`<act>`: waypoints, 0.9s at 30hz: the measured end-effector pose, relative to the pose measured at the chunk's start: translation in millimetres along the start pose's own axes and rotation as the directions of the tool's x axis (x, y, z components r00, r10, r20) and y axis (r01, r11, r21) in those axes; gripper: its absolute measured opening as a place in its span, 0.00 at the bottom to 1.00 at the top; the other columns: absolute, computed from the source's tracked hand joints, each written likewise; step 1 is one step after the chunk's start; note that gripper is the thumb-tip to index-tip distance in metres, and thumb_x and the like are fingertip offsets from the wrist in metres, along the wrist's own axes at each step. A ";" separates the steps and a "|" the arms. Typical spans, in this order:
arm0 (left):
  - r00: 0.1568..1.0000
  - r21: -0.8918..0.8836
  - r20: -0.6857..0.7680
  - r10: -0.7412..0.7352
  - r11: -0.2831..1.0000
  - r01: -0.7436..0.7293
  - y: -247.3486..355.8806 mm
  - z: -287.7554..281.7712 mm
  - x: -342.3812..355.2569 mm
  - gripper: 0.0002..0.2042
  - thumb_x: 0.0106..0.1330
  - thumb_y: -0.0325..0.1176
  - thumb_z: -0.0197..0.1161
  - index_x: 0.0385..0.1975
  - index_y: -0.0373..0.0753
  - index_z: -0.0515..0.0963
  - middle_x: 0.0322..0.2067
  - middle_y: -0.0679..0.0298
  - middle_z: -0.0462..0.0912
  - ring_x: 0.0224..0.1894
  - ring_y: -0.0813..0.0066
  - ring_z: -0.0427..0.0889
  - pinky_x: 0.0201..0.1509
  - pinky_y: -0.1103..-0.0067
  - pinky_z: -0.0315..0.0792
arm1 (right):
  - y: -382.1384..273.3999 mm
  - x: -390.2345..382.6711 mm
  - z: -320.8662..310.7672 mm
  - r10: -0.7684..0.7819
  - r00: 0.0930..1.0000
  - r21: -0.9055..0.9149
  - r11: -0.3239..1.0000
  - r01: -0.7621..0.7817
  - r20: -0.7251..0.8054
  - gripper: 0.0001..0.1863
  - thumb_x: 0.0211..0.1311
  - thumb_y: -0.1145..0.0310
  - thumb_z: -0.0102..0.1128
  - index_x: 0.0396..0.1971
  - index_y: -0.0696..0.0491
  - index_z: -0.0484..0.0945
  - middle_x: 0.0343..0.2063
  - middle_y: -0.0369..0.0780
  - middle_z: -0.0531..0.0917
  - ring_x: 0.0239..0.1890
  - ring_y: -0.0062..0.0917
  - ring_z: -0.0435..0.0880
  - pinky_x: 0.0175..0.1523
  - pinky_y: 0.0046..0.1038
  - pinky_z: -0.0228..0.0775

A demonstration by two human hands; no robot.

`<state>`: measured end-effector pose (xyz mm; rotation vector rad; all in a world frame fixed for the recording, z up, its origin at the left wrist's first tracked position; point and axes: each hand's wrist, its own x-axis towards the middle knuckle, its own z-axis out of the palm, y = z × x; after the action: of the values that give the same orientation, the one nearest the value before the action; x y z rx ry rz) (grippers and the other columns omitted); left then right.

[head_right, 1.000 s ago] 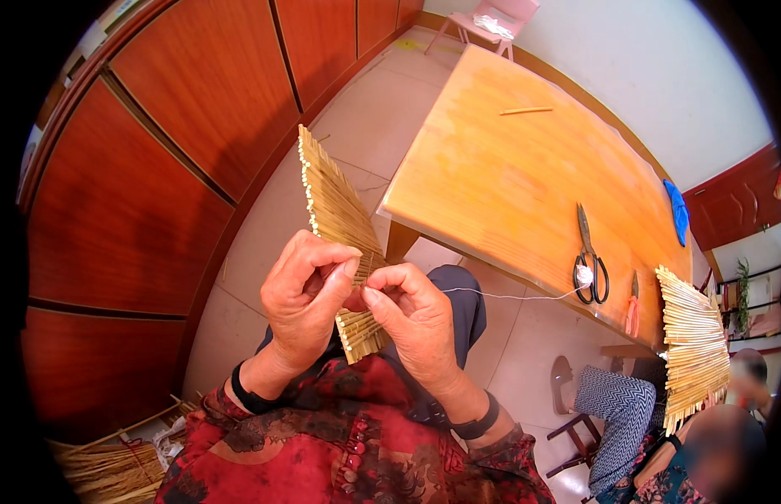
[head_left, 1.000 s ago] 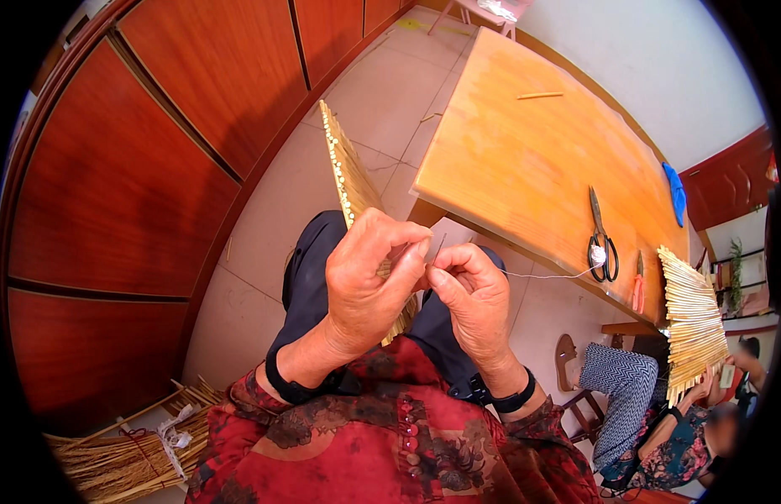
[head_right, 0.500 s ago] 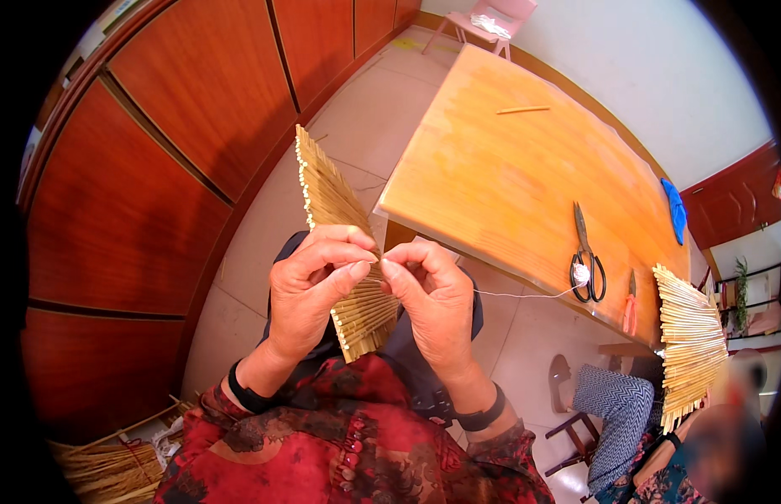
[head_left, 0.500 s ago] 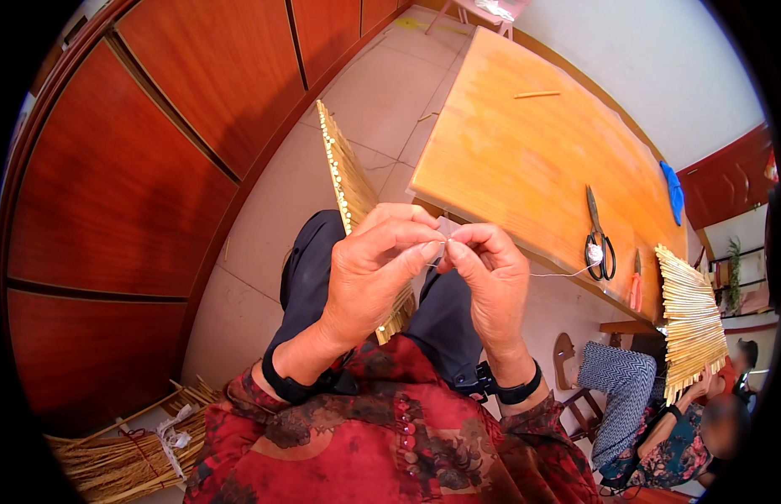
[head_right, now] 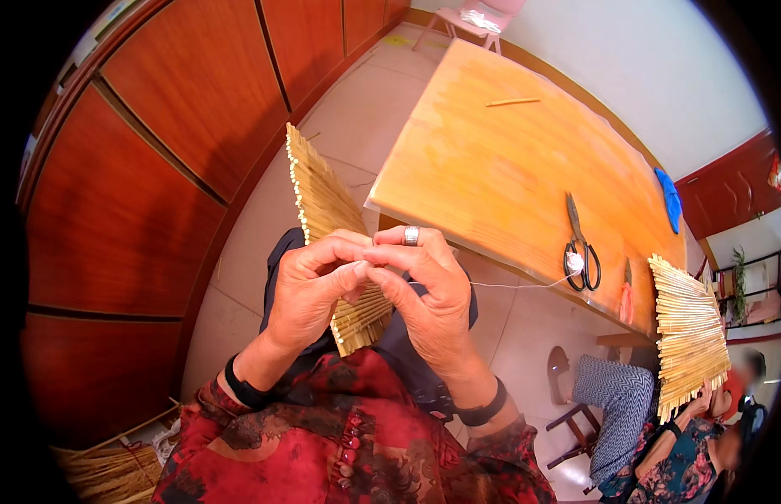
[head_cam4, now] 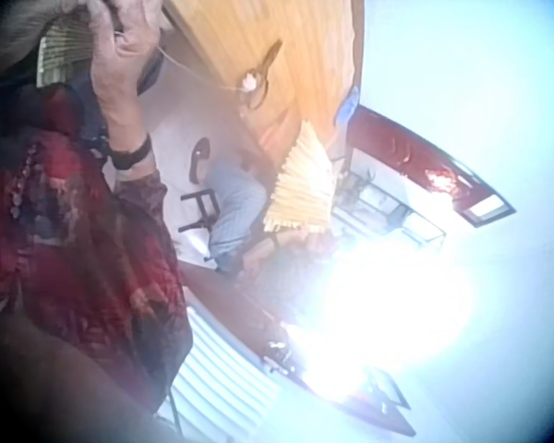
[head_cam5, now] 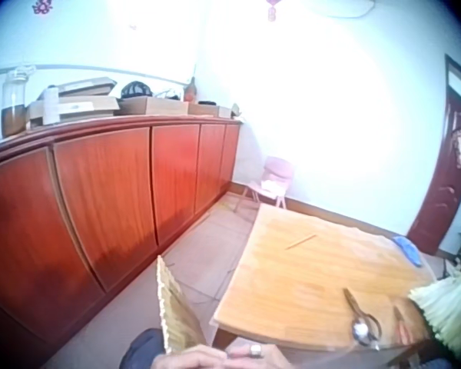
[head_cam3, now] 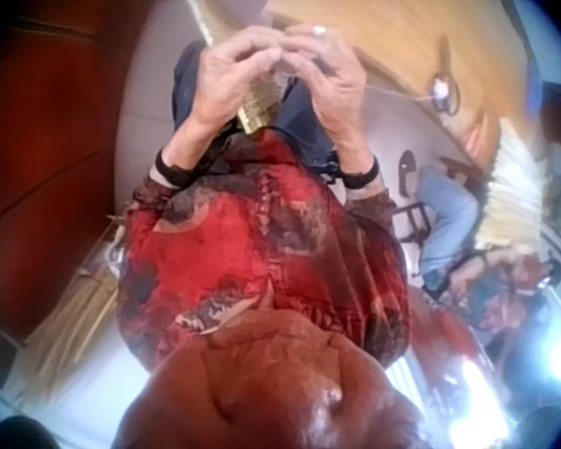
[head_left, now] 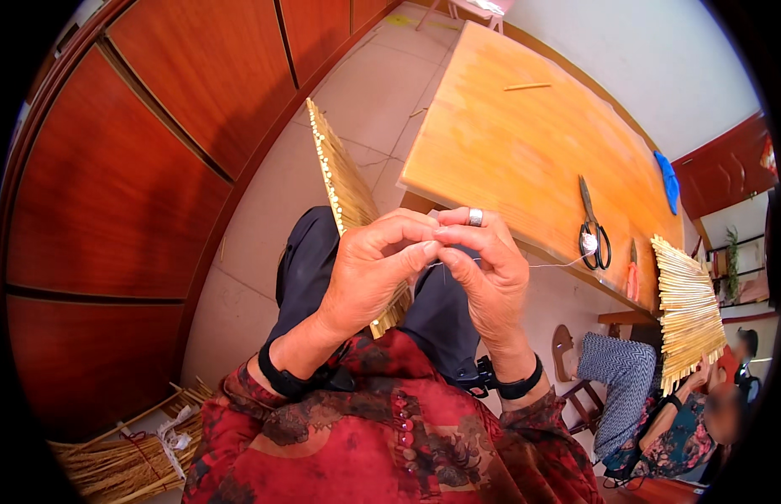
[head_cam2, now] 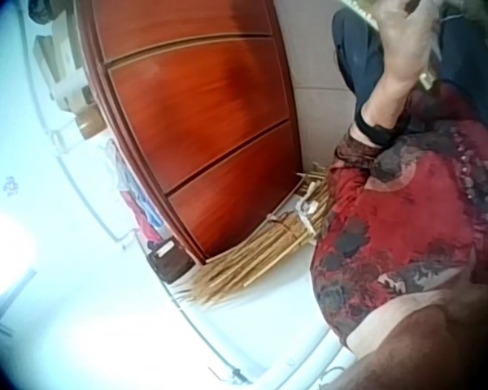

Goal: The person sews together bundles of straw to create a mat, using a needle, thread, and a thimble to push the needle through the material, and cutting the thread with scissors.

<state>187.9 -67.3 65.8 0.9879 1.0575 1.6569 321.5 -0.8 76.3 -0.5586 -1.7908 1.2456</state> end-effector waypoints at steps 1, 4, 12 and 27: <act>0.999 -0.073 0.019 -0.035 0.997 0.036 -1.5 -0.4 -0.5 0.04 0.59 0.23 0.56 0.30 0.30 0.76 0.33 0.64 0.75 0.29 0.82 0.72 0.31 0.86 0.68 | 3.3 -0.7 0.3 -0.006 1.000 0.026 1.000 0.006 -0.004 0.09 0.49 0.77 0.61 0.33 0.56 0.78 0.34 0.41 0.75 0.41 0.26 0.74 0.46 0.23 0.65; 0.991 -0.203 0.085 -0.099 0.973 0.115 -2.3 1.2 -1.2 0.05 0.60 0.25 0.56 0.31 0.30 0.76 0.32 0.65 0.74 0.25 0.83 0.70 0.27 0.87 0.66 | 7.1 -0.8 0.4 -0.024 0.999 0.100 0.995 0.026 -0.024 0.06 0.49 0.76 0.61 0.29 0.57 0.79 0.34 0.40 0.75 0.42 0.27 0.73 0.47 0.26 0.65; 0.989 -0.311 0.078 -0.123 0.940 0.142 -5.3 10.0 -2.9 0.04 0.60 0.22 0.55 0.30 0.29 0.75 0.34 0.61 0.75 0.21 0.85 0.65 0.24 0.87 0.63 | 15.5 -2.7 1.1 -0.065 0.984 0.139 0.986 0.089 -0.168 0.04 0.51 0.75 0.61 0.23 0.58 0.74 0.33 0.40 0.74 0.43 0.31 0.73 0.48 0.29 0.64; 0.999 -0.094 -0.024 -0.045 0.995 0.042 -2.8 12.2 -2.1 0.02 0.57 0.22 0.57 0.28 0.31 0.76 0.34 0.65 0.74 0.24 0.88 0.68 0.24 0.90 0.63 | 15.5 -4.7 -5.9 0.157 0.966 0.515 0.857 -0.031 -0.204 0.11 0.63 0.67 0.49 0.24 0.59 0.71 0.26 0.40 0.77 0.33 0.23 0.74 0.43 0.24 0.65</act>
<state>200.5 -66.1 66.7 0.8790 1.0020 1.6721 327.3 5.0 61.1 -0.4681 -1.1741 1.5751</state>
